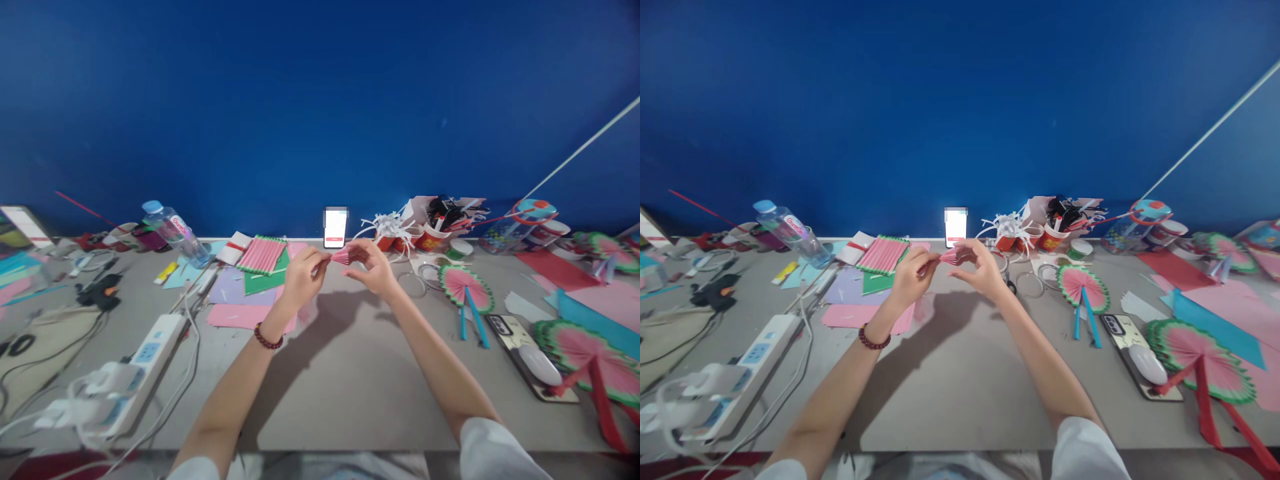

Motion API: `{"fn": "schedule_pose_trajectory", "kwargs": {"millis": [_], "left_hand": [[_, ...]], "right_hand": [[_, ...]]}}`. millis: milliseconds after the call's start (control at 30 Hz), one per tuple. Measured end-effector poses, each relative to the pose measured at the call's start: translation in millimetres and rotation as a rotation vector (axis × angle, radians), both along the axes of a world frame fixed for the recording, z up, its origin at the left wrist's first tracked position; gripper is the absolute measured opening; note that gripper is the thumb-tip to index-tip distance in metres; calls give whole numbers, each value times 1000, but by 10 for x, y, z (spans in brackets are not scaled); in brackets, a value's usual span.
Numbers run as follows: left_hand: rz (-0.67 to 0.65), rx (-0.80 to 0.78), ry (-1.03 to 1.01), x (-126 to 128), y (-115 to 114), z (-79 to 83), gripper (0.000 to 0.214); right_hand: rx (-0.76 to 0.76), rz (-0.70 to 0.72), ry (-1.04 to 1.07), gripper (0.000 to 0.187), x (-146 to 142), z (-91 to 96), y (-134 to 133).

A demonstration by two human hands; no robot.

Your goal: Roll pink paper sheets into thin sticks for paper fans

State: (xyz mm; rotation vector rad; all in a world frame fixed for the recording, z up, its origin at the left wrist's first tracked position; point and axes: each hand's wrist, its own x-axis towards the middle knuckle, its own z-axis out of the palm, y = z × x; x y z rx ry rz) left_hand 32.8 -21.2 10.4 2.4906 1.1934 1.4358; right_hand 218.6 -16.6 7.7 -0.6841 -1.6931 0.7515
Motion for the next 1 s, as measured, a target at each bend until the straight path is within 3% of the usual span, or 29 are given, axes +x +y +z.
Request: {"fn": "schedule_pose_trajectory", "kwargs": {"millis": [233, 733, 1000], "left_hand": [[-37, 2, 13, 22, -1, 3, 19], [-10, 58, 37, 50, -29, -14, 23], [12, 110, 73, 38, -19, -26, 24]], "right_hand": [[-17, -181, 4, 31, -36, -14, -9], [-381, -62, 245, 42, -94, 11, -17], [-163, -190, 42, 35, 16, -10, 11]]}}
